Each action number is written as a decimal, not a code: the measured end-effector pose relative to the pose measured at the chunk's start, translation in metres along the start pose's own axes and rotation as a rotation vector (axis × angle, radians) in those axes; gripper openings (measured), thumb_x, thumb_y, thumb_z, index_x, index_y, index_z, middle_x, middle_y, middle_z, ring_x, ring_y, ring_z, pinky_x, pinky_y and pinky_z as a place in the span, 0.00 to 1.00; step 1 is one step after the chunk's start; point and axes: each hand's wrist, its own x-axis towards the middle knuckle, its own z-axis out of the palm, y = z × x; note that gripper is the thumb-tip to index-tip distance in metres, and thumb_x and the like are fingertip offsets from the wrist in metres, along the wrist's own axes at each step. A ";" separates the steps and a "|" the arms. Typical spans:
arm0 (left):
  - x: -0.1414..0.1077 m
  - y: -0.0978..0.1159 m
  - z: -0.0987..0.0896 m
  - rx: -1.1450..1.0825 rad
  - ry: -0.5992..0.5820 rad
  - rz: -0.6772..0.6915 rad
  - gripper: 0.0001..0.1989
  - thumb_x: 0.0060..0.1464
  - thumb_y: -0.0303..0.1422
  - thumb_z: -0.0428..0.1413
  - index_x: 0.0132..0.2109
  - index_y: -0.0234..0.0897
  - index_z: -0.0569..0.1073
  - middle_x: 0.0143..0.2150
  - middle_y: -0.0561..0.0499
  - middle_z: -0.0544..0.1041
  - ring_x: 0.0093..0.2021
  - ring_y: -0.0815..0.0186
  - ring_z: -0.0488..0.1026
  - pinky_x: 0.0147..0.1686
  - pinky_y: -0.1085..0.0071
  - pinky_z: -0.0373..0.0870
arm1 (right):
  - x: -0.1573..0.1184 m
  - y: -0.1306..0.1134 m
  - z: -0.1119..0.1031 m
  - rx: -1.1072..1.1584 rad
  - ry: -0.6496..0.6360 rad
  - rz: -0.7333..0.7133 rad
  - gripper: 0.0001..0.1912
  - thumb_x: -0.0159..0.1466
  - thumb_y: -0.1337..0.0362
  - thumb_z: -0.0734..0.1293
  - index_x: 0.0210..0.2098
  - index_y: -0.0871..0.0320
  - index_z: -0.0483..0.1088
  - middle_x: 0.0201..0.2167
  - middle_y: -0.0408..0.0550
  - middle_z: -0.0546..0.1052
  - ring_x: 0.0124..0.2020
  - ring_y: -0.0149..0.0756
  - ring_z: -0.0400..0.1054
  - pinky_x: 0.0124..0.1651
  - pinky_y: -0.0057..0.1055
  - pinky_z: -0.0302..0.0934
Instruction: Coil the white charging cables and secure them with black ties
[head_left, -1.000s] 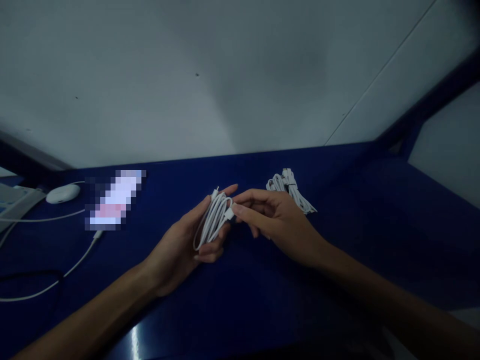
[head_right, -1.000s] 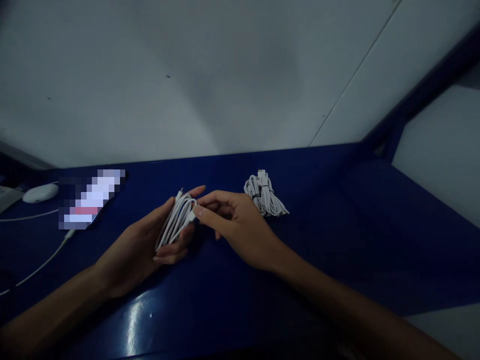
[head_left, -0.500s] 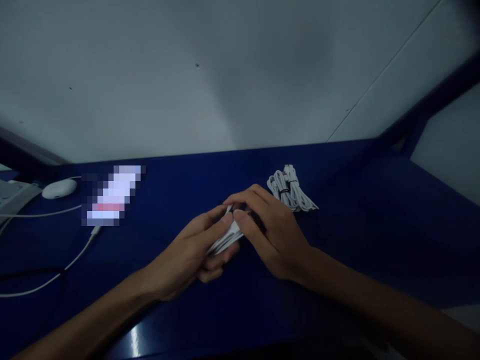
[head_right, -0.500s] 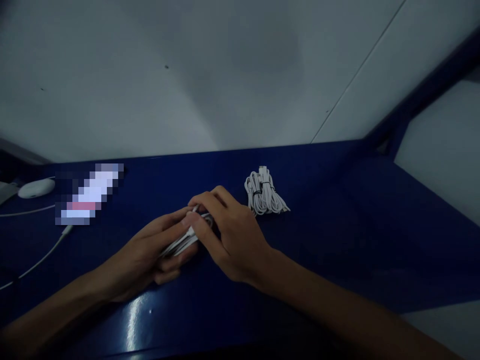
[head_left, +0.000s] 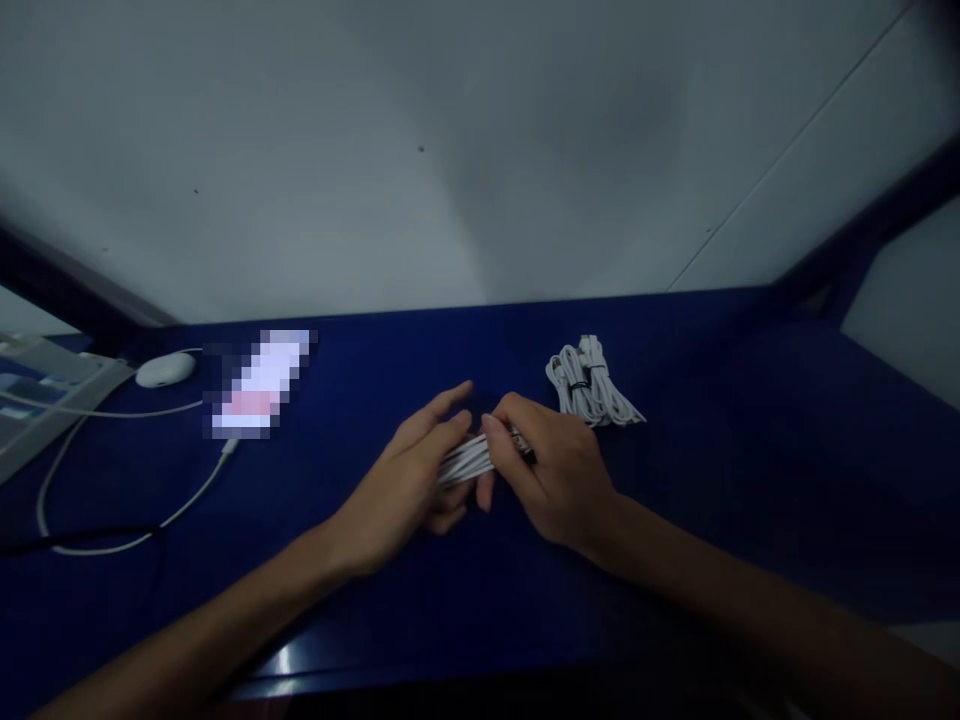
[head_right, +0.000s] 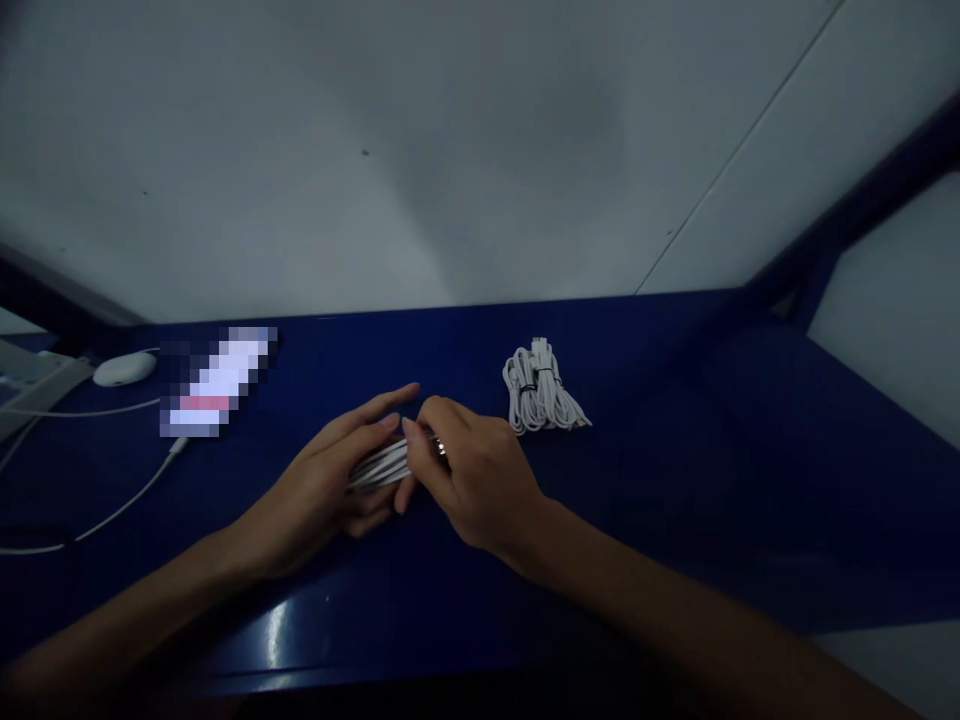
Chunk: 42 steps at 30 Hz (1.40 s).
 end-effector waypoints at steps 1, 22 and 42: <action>-0.001 0.002 0.000 0.059 -0.010 0.023 0.23 0.76 0.46 0.50 0.69 0.39 0.70 0.26 0.54 0.71 0.20 0.69 0.54 0.18 0.74 0.50 | 0.000 -0.001 0.000 -0.012 0.024 0.004 0.17 0.80 0.62 0.61 0.32 0.52 0.62 0.25 0.41 0.71 0.22 0.31 0.61 0.28 0.34 0.53; 0.002 -0.004 0.002 0.393 -0.085 0.180 0.23 0.77 0.53 0.49 0.39 0.40 0.69 0.30 0.58 0.59 0.26 0.69 0.54 0.24 0.72 0.55 | 0.006 0.013 -0.013 0.036 0.102 -0.065 0.17 0.78 0.66 0.61 0.31 0.53 0.62 0.21 0.36 0.66 0.19 0.28 0.58 0.26 0.31 0.53; 0.010 -0.017 -0.001 0.130 -0.095 0.184 0.25 0.75 0.51 0.53 0.33 0.38 0.68 0.25 0.58 0.61 0.22 0.73 0.55 0.20 0.74 0.53 | 0.000 0.020 -0.026 0.346 -0.093 -0.128 0.08 0.76 0.66 0.64 0.54 0.57 0.70 0.33 0.41 0.76 0.29 0.32 0.70 0.30 0.32 0.63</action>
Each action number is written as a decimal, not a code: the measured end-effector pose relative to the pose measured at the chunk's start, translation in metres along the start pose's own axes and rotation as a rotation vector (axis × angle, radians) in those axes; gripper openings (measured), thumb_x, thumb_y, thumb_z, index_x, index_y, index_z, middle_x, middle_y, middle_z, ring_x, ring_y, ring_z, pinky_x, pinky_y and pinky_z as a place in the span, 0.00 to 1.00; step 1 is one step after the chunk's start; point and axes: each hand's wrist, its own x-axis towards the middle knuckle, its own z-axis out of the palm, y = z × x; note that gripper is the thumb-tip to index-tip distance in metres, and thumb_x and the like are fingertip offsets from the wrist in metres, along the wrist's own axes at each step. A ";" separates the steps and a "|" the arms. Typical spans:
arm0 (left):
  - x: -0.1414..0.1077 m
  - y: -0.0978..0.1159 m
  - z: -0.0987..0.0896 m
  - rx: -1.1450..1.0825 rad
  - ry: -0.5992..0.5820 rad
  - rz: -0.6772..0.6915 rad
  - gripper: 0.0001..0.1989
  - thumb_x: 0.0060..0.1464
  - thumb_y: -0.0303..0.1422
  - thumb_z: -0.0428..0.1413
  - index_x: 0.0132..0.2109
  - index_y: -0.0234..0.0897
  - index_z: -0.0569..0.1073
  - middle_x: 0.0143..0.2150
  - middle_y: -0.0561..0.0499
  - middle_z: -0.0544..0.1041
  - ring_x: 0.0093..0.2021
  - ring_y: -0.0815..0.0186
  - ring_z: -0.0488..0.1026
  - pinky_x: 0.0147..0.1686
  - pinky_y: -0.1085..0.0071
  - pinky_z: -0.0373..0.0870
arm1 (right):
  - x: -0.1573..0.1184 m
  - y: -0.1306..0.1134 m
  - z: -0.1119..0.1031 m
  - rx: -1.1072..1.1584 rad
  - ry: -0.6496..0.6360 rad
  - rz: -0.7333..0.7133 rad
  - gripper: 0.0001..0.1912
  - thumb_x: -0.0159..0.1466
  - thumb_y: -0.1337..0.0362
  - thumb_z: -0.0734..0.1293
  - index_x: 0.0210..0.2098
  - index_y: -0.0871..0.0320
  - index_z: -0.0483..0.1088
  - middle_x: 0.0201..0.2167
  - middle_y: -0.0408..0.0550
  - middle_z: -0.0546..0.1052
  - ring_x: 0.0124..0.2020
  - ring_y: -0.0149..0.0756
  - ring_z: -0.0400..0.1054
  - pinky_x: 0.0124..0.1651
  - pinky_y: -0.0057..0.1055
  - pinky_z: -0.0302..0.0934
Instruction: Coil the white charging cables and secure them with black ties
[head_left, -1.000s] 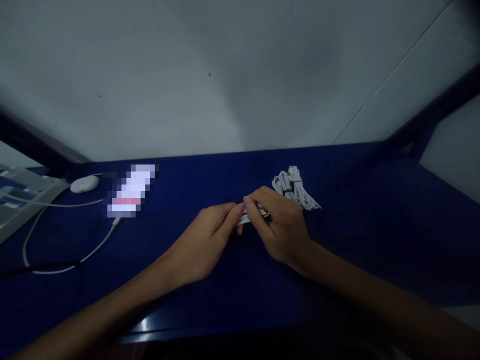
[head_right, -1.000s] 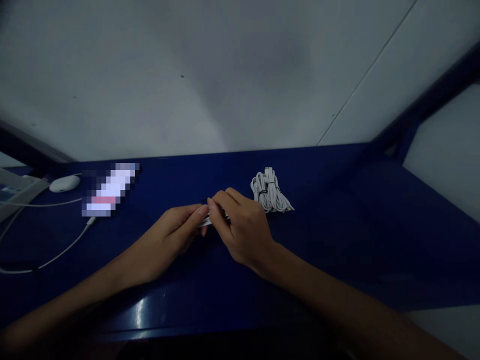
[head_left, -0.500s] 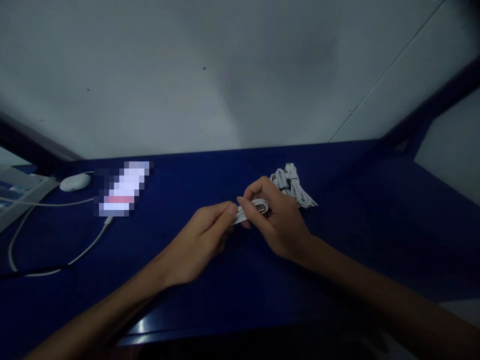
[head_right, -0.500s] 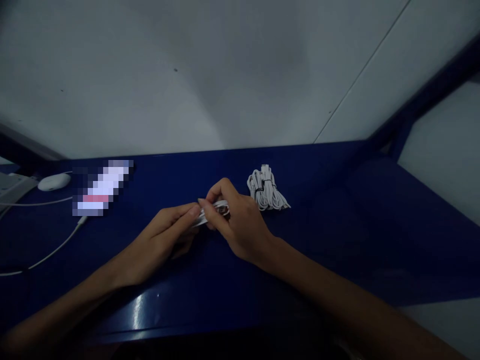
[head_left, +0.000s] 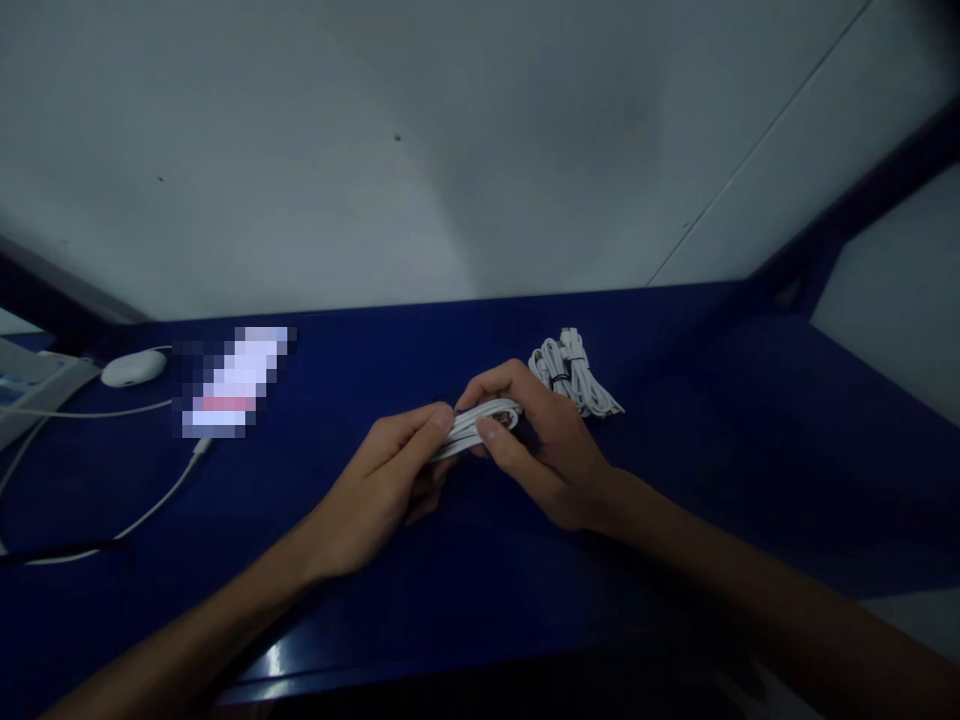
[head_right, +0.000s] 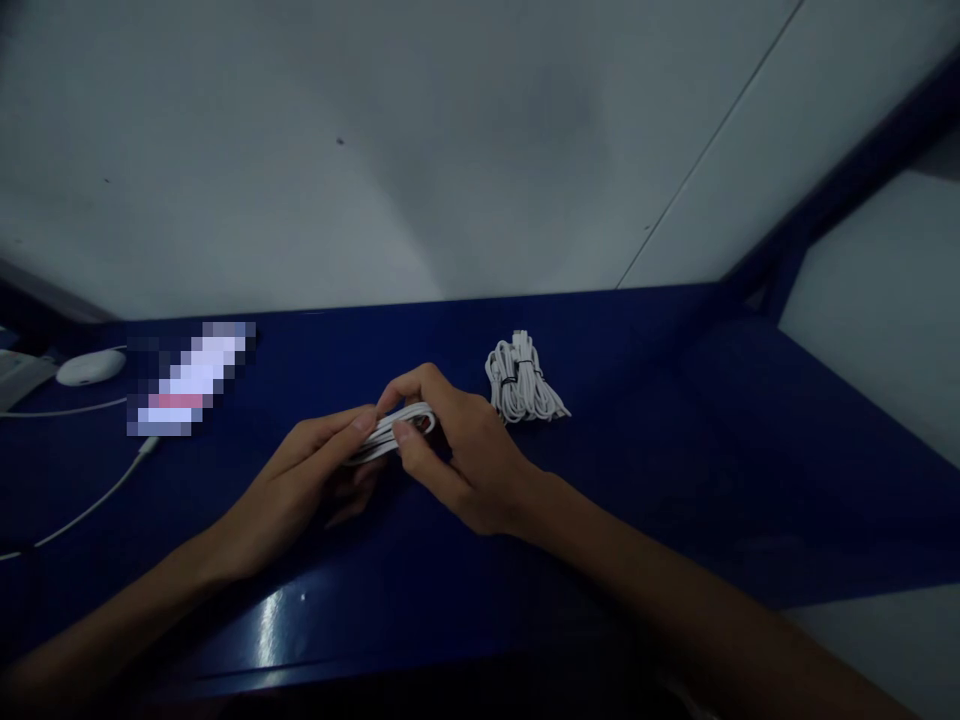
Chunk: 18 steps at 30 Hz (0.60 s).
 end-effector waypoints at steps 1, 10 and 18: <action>0.000 0.000 0.000 0.009 0.002 0.003 0.26 0.76 0.51 0.53 0.33 0.37 0.68 0.25 0.58 0.61 0.22 0.73 0.56 0.20 0.74 0.53 | 0.000 0.001 0.000 0.002 0.005 -0.001 0.08 0.76 0.66 0.64 0.54 0.56 0.70 0.33 0.41 0.76 0.28 0.31 0.69 0.30 0.31 0.63; -0.006 0.000 -0.003 0.103 0.069 0.071 0.25 0.75 0.51 0.54 0.35 0.37 0.70 0.28 0.57 0.62 0.24 0.73 0.55 0.21 0.74 0.49 | 0.001 -0.002 -0.001 0.033 0.010 0.040 0.09 0.77 0.64 0.68 0.55 0.54 0.72 0.40 0.43 0.75 0.34 0.33 0.68 0.34 0.32 0.65; -0.006 -0.005 -0.004 0.212 0.124 0.097 0.23 0.76 0.52 0.52 0.38 0.39 0.70 0.30 0.56 0.64 0.27 0.72 0.58 0.23 0.75 0.54 | 0.003 -0.002 -0.001 0.209 0.009 0.170 0.13 0.75 0.66 0.71 0.58 0.54 0.71 0.34 0.39 0.72 0.30 0.31 0.65 0.33 0.31 0.63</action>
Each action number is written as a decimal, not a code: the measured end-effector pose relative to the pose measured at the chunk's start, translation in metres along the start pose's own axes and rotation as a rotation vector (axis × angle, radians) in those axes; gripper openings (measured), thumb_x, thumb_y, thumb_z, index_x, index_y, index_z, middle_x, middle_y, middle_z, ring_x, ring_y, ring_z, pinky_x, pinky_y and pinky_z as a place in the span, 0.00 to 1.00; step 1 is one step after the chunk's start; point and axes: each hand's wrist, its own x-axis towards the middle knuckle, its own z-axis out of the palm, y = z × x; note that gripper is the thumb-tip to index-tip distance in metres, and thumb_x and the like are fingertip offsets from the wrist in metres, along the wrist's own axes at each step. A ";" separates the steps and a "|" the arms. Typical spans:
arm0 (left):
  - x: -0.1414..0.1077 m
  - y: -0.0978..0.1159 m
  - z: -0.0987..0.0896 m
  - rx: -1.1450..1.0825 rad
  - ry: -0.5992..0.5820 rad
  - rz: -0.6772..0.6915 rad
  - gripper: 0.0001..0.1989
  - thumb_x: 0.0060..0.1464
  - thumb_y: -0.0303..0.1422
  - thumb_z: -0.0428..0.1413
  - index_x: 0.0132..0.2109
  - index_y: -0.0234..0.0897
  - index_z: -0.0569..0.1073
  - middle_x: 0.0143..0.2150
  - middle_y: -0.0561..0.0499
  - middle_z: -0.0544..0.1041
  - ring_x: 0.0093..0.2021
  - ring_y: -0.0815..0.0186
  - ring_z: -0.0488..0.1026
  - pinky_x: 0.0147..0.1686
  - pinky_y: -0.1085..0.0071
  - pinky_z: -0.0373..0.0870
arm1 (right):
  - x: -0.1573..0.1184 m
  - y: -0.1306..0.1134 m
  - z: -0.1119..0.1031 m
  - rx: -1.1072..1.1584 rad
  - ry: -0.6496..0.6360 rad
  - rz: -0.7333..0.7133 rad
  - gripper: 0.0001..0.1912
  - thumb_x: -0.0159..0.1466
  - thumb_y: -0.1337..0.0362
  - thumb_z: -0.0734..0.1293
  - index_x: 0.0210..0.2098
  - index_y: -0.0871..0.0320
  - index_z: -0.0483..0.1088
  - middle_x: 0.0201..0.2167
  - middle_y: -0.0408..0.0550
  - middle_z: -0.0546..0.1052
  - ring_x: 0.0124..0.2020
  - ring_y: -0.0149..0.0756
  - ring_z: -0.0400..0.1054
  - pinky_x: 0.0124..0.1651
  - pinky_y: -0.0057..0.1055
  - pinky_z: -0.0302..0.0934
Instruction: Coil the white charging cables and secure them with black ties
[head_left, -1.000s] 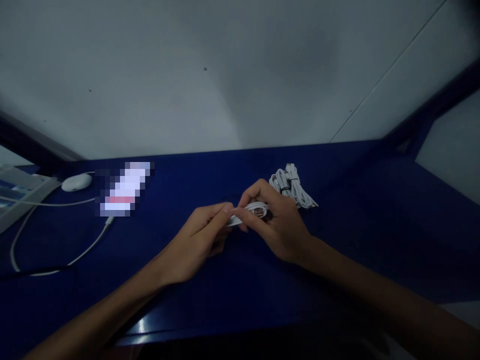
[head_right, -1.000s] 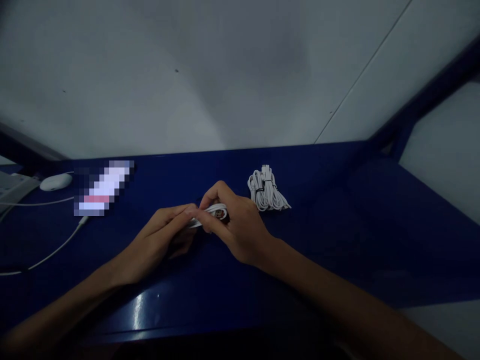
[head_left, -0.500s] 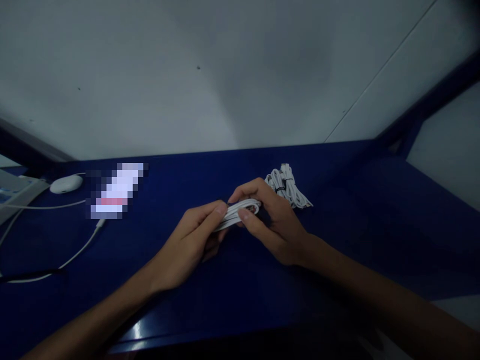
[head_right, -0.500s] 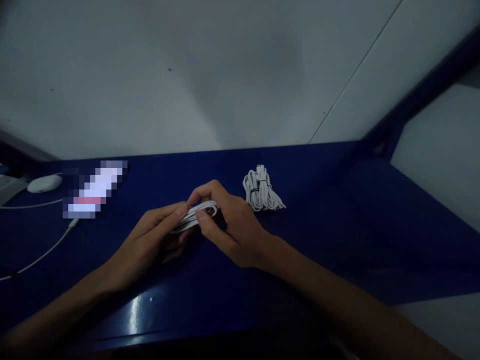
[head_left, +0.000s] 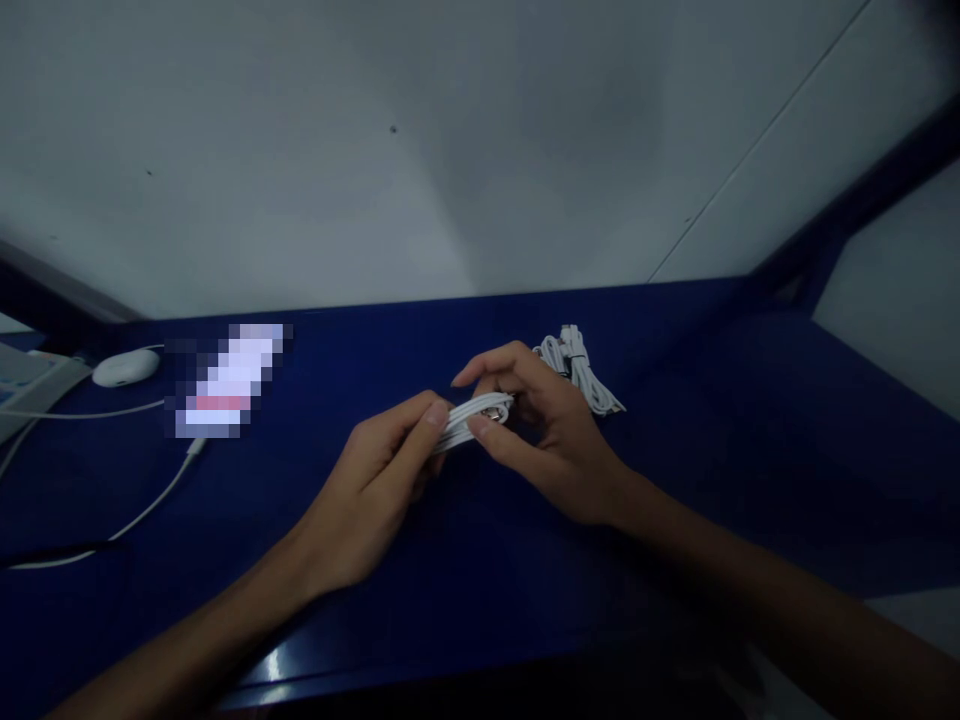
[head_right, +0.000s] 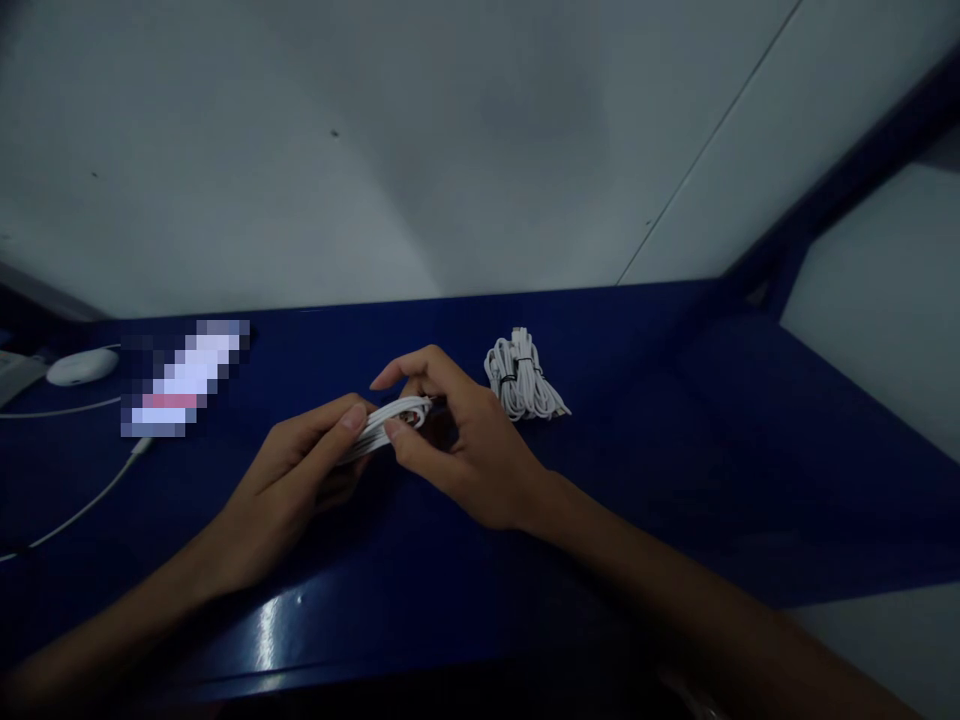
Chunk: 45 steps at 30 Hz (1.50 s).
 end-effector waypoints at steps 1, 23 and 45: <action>-0.001 -0.001 0.000 0.013 0.002 0.008 0.23 0.76 0.52 0.52 0.38 0.39 0.70 0.30 0.56 0.64 0.27 0.72 0.59 0.23 0.75 0.54 | 0.001 0.000 0.001 0.043 0.005 0.027 0.13 0.75 0.65 0.71 0.57 0.53 0.71 0.34 0.39 0.73 0.30 0.31 0.65 0.33 0.31 0.63; -0.008 0.010 0.012 0.097 -0.230 -0.096 0.17 0.78 0.44 0.49 0.39 0.41 0.67 0.30 0.59 0.60 0.27 0.69 0.55 0.25 0.72 0.57 | 0.003 0.017 0.014 -1.073 0.276 -0.608 0.23 0.76 0.69 0.64 0.22 0.56 0.65 0.18 0.40 0.65 0.20 0.30 0.54 0.23 0.34 0.47; 0.002 0.010 0.003 -0.524 -0.606 -0.401 0.21 0.77 0.47 0.52 0.41 0.35 0.77 0.29 0.58 0.56 0.24 0.71 0.50 0.22 0.75 0.52 | 0.005 0.015 0.009 -0.867 0.298 -0.798 0.21 0.74 0.71 0.67 0.23 0.55 0.67 0.18 0.39 0.67 0.21 0.30 0.57 0.23 0.34 0.52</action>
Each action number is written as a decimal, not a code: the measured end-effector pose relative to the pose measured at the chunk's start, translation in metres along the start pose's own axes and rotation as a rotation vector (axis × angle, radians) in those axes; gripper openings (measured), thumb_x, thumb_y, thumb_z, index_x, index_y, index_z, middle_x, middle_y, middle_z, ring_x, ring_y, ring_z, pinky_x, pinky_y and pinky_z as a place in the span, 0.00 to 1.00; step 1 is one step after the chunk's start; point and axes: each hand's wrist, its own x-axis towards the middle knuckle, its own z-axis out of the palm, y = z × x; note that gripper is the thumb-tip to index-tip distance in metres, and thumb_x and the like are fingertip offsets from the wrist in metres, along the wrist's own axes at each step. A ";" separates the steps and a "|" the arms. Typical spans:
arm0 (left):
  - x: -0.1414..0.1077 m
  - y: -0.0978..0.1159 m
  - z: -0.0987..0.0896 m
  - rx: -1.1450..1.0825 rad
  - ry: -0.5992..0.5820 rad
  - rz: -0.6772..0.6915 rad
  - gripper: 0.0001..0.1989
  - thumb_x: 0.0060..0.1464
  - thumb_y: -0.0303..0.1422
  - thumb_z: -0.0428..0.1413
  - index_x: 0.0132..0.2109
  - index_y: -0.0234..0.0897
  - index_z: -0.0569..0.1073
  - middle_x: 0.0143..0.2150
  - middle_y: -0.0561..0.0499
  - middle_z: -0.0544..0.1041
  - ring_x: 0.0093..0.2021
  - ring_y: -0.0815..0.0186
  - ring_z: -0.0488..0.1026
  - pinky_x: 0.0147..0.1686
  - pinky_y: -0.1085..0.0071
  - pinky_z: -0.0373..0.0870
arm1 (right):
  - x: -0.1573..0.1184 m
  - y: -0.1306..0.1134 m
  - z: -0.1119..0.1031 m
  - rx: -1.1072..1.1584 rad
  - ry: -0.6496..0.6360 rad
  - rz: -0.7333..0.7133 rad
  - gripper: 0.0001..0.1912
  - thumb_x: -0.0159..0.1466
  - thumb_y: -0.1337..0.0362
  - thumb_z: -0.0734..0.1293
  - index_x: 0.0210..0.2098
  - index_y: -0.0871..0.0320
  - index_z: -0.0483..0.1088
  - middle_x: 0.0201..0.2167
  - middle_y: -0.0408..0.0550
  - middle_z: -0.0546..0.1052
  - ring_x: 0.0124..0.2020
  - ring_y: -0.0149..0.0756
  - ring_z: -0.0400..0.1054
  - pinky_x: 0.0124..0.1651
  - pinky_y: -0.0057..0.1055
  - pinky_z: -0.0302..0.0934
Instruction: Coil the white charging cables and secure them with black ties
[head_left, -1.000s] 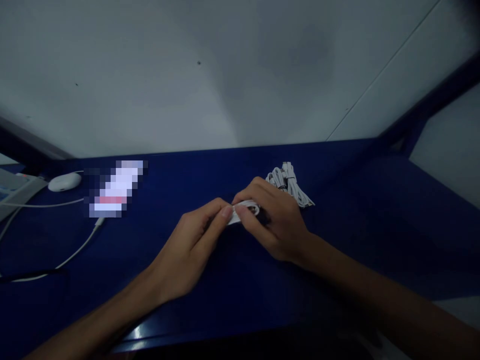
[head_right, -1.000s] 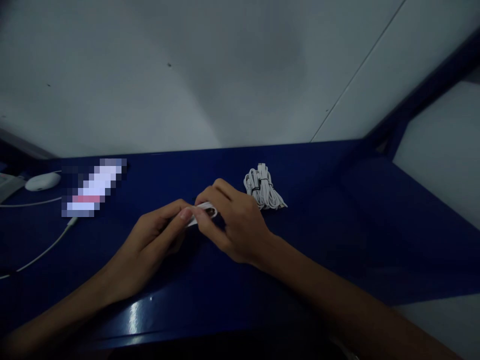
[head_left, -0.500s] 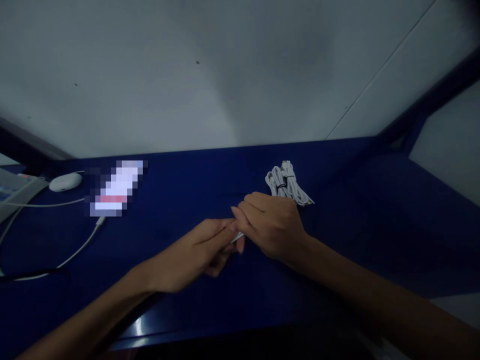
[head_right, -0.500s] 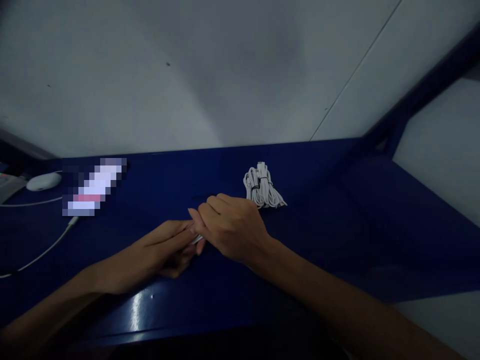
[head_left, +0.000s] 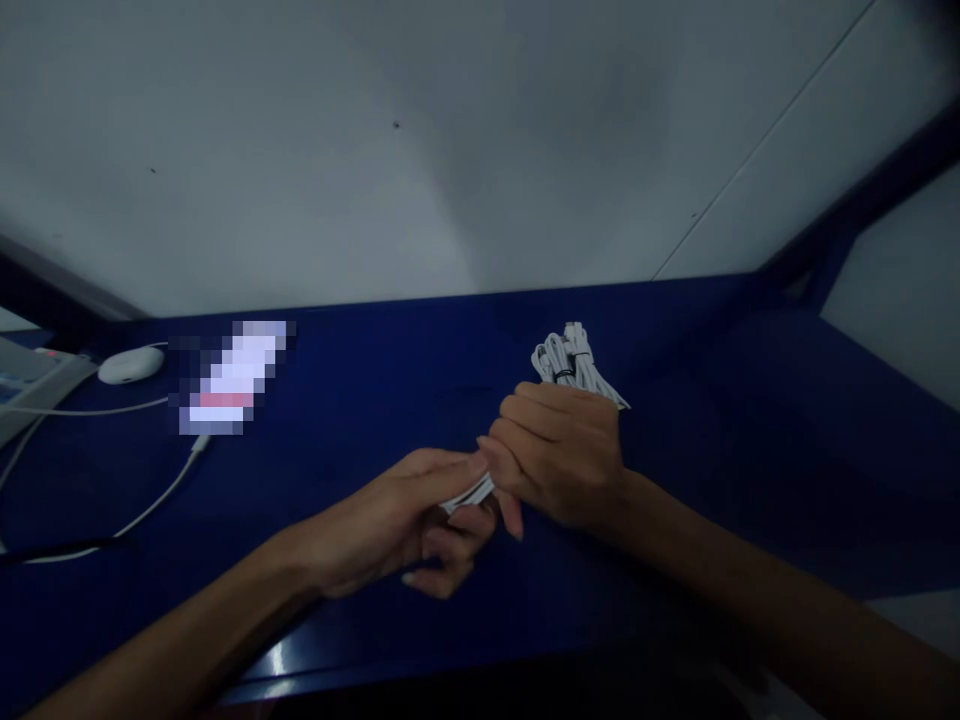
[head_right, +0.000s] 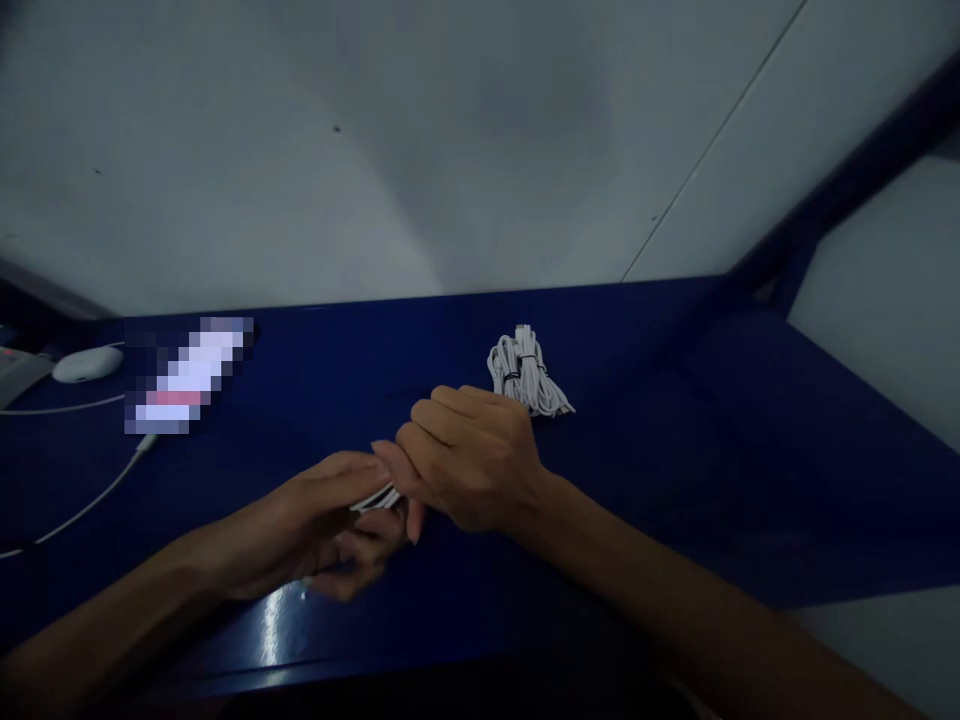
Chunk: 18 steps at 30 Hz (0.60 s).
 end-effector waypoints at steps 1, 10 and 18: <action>0.000 0.000 0.000 -0.051 -0.036 -0.018 0.21 0.77 0.47 0.51 0.42 0.35 0.77 0.30 0.58 0.56 0.25 0.71 0.50 0.22 0.75 0.53 | 0.000 0.000 0.000 0.030 0.038 -0.025 0.20 0.74 0.71 0.67 0.25 0.54 0.68 0.19 0.39 0.68 0.21 0.31 0.58 0.23 0.34 0.53; 0.001 -0.004 -0.003 -0.118 -0.080 0.036 0.17 0.75 0.43 0.57 0.37 0.39 0.67 0.29 0.59 0.55 0.24 0.71 0.49 0.22 0.76 0.58 | -0.002 0.005 0.001 0.048 0.036 -0.068 0.18 0.74 0.68 0.69 0.26 0.54 0.69 0.21 0.41 0.68 0.23 0.33 0.59 0.24 0.36 0.52; 0.004 -0.009 0.000 0.022 0.040 0.145 0.18 0.78 0.43 0.54 0.44 0.35 0.78 0.27 0.59 0.56 0.24 0.72 0.51 0.23 0.76 0.61 | -0.003 0.006 0.002 -0.066 0.016 -0.044 0.21 0.74 0.71 0.68 0.23 0.54 0.66 0.18 0.39 0.68 0.21 0.30 0.58 0.22 0.34 0.53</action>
